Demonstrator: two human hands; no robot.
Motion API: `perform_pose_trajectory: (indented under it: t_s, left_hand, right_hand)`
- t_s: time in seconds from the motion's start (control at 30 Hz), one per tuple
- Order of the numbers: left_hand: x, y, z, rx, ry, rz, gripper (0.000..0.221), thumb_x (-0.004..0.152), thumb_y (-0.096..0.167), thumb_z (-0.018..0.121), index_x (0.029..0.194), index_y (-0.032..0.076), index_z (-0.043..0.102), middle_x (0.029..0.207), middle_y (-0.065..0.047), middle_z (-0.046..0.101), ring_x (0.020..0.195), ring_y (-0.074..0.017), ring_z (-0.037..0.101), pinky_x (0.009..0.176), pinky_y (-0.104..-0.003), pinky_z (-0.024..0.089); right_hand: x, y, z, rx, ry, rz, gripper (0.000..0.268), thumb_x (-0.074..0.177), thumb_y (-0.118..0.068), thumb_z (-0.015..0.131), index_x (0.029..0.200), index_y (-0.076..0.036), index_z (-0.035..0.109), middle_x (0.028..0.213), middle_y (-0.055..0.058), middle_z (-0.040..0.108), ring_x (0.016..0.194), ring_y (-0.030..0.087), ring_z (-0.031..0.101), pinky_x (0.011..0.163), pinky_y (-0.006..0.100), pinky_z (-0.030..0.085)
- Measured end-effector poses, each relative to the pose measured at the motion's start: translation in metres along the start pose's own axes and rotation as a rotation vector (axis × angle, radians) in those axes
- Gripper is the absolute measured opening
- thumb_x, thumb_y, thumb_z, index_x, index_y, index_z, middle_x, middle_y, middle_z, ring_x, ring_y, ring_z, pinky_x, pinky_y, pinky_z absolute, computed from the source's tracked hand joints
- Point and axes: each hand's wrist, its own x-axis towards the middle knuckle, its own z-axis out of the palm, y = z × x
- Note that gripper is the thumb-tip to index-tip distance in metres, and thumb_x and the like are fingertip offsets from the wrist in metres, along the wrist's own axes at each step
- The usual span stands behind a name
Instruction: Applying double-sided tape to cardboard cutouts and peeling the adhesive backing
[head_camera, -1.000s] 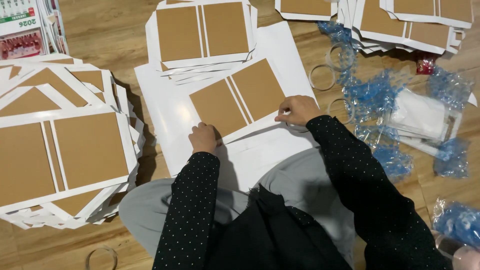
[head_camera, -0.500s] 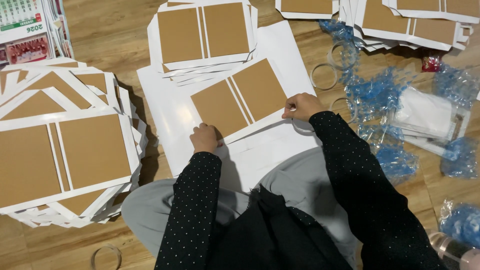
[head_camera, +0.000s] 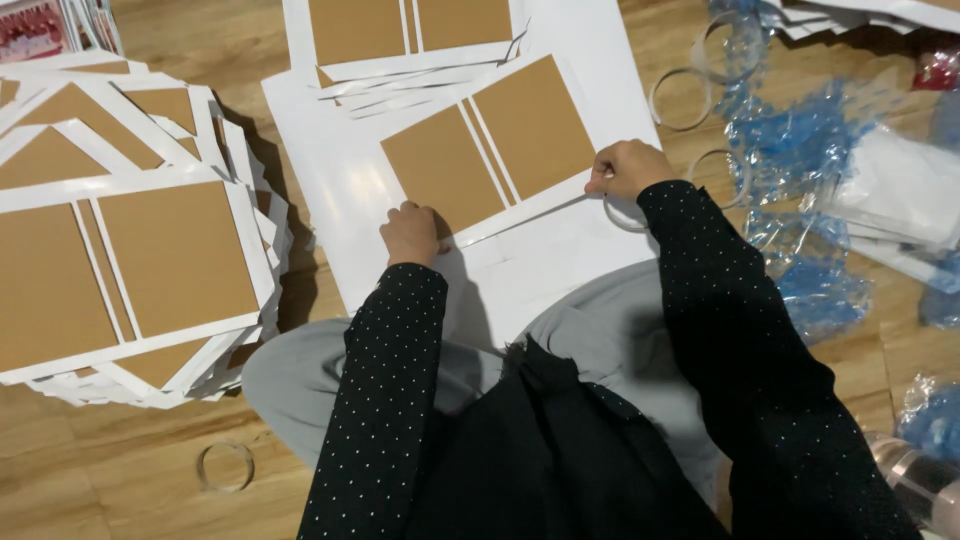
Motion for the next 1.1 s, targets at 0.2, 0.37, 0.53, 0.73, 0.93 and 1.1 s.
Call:
perform_pose_trajectory:
  t_s: [0.2,0.37,0.53,0.73,0.93,1.1]
  left_hand:
    - [-0.006,0.002,-0.007,0.024,-0.002,0.009,0.036,0.076,0.017,0.066,0.11,0.008,0.06,0.1,-0.011,0.056,0.091,-0.0273,0.054,0.073,-0.042,0.049]
    - [0.004,-0.003,0.003,-0.003,-0.011,0.021,0.043,0.072,0.027,0.071,0.109,0.008,0.061,0.102,-0.011,0.055,0.094,-0.0296,0.053,0.075,-0.044,0.048]
    - [0.005,-0.003,0.005,0.02,-0.005,0.025,0.041,0.074,0.029,0.071,0.108,0.008,0.061,0.102,-0.011,0.056,0.094,-0.029,0.053,0.075,-0.044,0.049]
    - [0.005,-0.002,0.004,0.014,-0.022,0.015,0.051,0.068,0.033,0.076,0.11,0.008,0.06,0.101,-0.011,0.056,0.095,-0.029,0.054,0.075,-0.045,0.049]
    - [0.009,-0.003,0.006,0.023,-0.049,0.01,0.061,0.063,0.039,0.078,0.112,0.008,0.059,0.103,-0.011,0.056,0.097,-0.0295,0.053,0.077,-0.046,0.049]
    - [0.008,-0.002,0.004,0.013,-0.048,0.004,0.059,0.062,0.038,0.079,0.11,0.009,0.06,0.102,-0.01,0.056,0.096,-0.0289,0.054,0.076,-0.045,0.049]
  right_hand:
    - [0.006,0.003,0.009,0.003,0.005,0.025,0.018,0.069,-0.035,0.072,0.08,-0.02,0.07,0.077,0.005,0.067,0.085,0.029,0.063,0.076,0.041,0.048]
    - [0.016,0.013,0.016,-0.001,0.011,0.039,0.019,0.07,-0.035,0.072,0.079,-0.019,0.07,0.076,0.005,0.066,0.085,0.03,0.063,0.075,0.042,0.048]
    - [0.024,0.021,0.019,-0.049,0.029,0.024,0.02,0.071,-0.036,0.072,0.08,-0.017,0.07,0.078,0.008,0.067,0.085,0.032,0.063,0.075,0.042,0.049]
    - [0.025,0.022,0.018,-0.069,0.057,0.03,0.012,0.071,-0.025,0.071,0.074,-0.014,0.07,0.074,0.013,0.066,0.081,0.035,0.064,0.072,0.043,0.049]
    - [0.028,0.026,0.02,-0.035,0.067,0.042,0.009,0.069,-0.022,0.072,0.071,-0.014,0.069,0.07,0.011,0.066,0.077,0.034,0.065,0.069,0.042,0.049]
    - [0.031,0.026,0.018,-0.002,0.05,0.042,0.005,0.071,-0.016,0.069,0.07,-0.011,0.069,0.072,0.014,0.067,0.077,0.035,0.065,0.068,0.043,0.05]
